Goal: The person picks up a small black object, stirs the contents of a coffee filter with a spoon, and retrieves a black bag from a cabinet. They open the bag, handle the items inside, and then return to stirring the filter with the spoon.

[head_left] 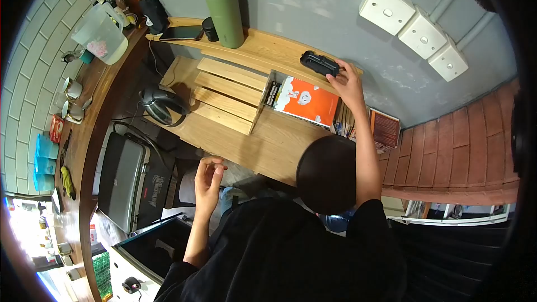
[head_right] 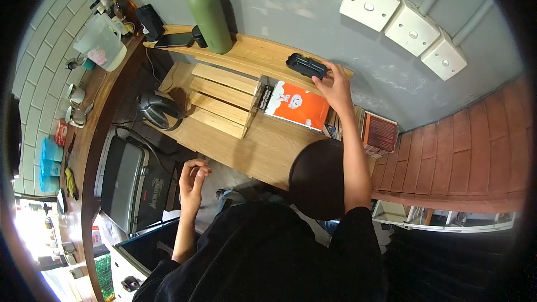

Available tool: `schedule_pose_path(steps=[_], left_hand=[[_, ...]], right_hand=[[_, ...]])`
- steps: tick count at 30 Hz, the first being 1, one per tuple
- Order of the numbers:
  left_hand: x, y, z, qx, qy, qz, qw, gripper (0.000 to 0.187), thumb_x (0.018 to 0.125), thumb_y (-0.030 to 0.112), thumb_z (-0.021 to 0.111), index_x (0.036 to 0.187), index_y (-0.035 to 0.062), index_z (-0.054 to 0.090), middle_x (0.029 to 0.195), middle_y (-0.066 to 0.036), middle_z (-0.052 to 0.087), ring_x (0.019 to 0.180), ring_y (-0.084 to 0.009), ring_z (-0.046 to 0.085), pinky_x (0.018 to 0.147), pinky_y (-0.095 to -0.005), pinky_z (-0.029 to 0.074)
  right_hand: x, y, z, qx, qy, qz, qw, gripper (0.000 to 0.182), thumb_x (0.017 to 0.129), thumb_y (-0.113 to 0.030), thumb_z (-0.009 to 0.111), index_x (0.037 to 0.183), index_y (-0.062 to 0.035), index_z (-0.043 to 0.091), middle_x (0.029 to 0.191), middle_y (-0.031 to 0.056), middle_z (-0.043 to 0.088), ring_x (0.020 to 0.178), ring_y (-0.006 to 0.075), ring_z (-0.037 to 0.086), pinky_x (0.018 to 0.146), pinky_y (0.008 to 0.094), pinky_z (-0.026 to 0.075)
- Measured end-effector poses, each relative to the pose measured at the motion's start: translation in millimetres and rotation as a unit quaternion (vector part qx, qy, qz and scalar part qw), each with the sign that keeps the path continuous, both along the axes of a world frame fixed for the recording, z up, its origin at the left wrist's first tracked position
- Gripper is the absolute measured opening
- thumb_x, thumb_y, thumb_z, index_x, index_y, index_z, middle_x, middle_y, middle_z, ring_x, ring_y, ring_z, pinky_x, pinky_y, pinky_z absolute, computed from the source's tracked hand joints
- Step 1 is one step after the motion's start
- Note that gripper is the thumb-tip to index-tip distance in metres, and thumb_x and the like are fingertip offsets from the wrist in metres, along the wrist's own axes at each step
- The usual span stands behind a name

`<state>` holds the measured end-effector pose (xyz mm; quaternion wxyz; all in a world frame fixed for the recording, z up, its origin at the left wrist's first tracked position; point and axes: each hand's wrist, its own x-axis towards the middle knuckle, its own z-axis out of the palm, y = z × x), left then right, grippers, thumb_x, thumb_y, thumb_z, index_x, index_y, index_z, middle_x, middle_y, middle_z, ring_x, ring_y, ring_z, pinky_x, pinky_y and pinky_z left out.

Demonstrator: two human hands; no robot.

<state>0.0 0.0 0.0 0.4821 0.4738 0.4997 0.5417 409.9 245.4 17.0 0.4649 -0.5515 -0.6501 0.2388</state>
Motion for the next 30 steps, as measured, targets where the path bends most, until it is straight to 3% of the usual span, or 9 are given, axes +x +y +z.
schedule_pose_path(steps=[2, 6, 8, 10, 13, 16, 19, 24, 30], left_hand=[[-1.1, -4.9, -0.4, -0.007, -0.011, 0.007, 1.0, 0.02, 0.105, 0.012, 0.063, 0.122, 0.0015, 0.059, 0.115, -0.006, 0.063, 0.106, -0.0161, 0.062, 0.096, -0.0309, 0.049], [-1.3, -15.0, 2.5, -0.052, -0.034, 0.03, 0.998, 0.02, 0.105, 0.012, 0.062, 0.122, 0.0011, 0.059, 0.116, -0.006, 0.063, 0.104, -0.0152, 0.062, 0.094, -0.0304, 0.049], [-3.5, -22.2, -2.5, -0.044, -0.03, 0.029, 0.998, 0.02, 0.106, 0.013, 0.06, 0.122, 0.0001, 0.058, 0.117, -0.009, 0.063, 0.104, -0.0181, 0.063, 0.094, -0.0331, 0.05], [-9.6, -27.6, -5.8, -0.051, -0.05, 0.056, 0.996, 0.021, 0.106, 0.013, 0.061, 0.123, 0.0014, 0.058, 0.118, -0.008, 0.064, 0.103, -0.0163, 0.064, 0.093, -0.0307, 0.049], [-21.8, -43.2, -1.7, -0.049, -0.074, 0.134, 0.987, 0.017, 0.108, 0.017, 0.058, 0.115, 0.0015, 0.062, 0.109, -0.006, 0.066, 0.099, -0.0142, 0.063, 0.089, -0.0276, 0.048], [-44.2, -57.6, 1.1, -0.071, 0.033, 0.117, 0.99, 0.052, 0.115, 0.034, 0.037, 0.084, 0.0001, 0.061, 0.096, -0.011, 0.067, 0.095, -0.0174, 0.061, 0.089, -0.0322, 0.047], [-66.4, -73.9, 0.2, -0.024, -0.025, 0.167, 0.985, 0.056, 0.116, 0.035, 0.034, 0.08, -0.0005, 0.058, 0.095, -0.01, 0.067, 0.094, -0.0189, 0.061, 0.091, -0.034, 0.046], [-114.3, -134.0, 7.8, 0.017, -0.052, 0.27, 0.961, 0.053, 0.116, 0.033, 0.035, 0.083, 0.0008, 0.062, 0.093, -0.009, 0.065, 0.095, -0.0181, 0.061, 0.094, -0.0351, 0.047], [-173.2, -229.8, -3.4, 0.037, -0.049, 0.473, 0.879, 0.028, 0.112, 0.02, 0.047, 0.103, -0.0009, 0.064, 0.094, -0.005, 0.065, 0.092, -0.0125, 0.061, 0.086, -0.0298, 0.051]], right_hand=[[-4.6, -5.1, 9.7, -0.039, -0.053, -0.031, 0.997, 0.059, 0.089, -0.014, 0.083, 0.141, -0.0066, 0.057, 0.125, 0.0143, 0.069, 0.108, 0.0268, 0.072, 0.095, 0.0378, 0.058], [1.0, -1.0, 8.5, -0.022, -0.073, -0.015, 0.997, 0.059, 0.088, -0.015, 0.084, 0.139, -0.007, 0.057, 0.126, 0.0155, 0.069, 0.109, 0.0272, 0.07, 0.095, 0.0385, 0.055], [-2.2, -14.7, 18.4, 0.05, -0.189, -0.079, 0.977, 0.058, 0.089, -0.017, 0.084, 0.139, -0.0042, 0.057, 0.126, 0.0171, 0.069, 0.116, 0.0284, 0.067, 0.101, 0.04, 0.051], [-25.3, -40.6, 44.1, 0.1, -0.118, -0.078, 0.985, 0.053, 0.092, -0.018, 0.08, 0.137, -0.0004, 0.057, 0.127, 0.0187, 0.069, 0.12, 0.0293, 0.065, 0.104, 0.0413, 0.049], [-90.6, -92.7, 61.1, 0.097, 0.006, -0.009, 0.995, 0.04, 0.099, -0.016, 0.07, 0.132, 0.0032, 0.059, 0.125, 0.0177, 0.069, 0.115, 0.0298, 0.066, 0.103, 0.0405, 0.049], [-170.9, -131.0, 44.9, 0.041, 0.009, 0.213, 0.976, 0.015, 0.099, -0.014, 0.066, 0.098, 0.0003, 0.066, 0.101, 0.0143, 0.069, 0.098, 0.027, 0.066, 0.09, 0.0402, 0.05], [-275.3, -176.0, 32.3, -0.08, -0.013, 0.395, 0.915, 0.021, 0.1, -0.007, 0.06, 0.083, 0.0026, 0.067, 0.076, 0.0126, 0.067, 0.072, 0.0234, 0.069, 0.069, 0.0327, 0.052], [-394.9, -238.7, 33.8, -0.174, 0.01, 0.636, 0.752, 0.015, 0.102, -0.004, 0.058, 0.093, 0.0033, 0.068, 0.091, 0.0152, 0.069, 0.082, 0.0276, 0.071, 0.074, 0.0363, 0.054], [-517.8, -286.5, 38.8, -0.056, -0.009, 0.8, 0.597, 0.013, 0.099, -0.003, 0.06, 0.099, 0.0028, 0.072, 0.093, 0.0132, 0.071, 0.083, 0.0234, 0.072, 0.076, 0.0341, 0.056]])
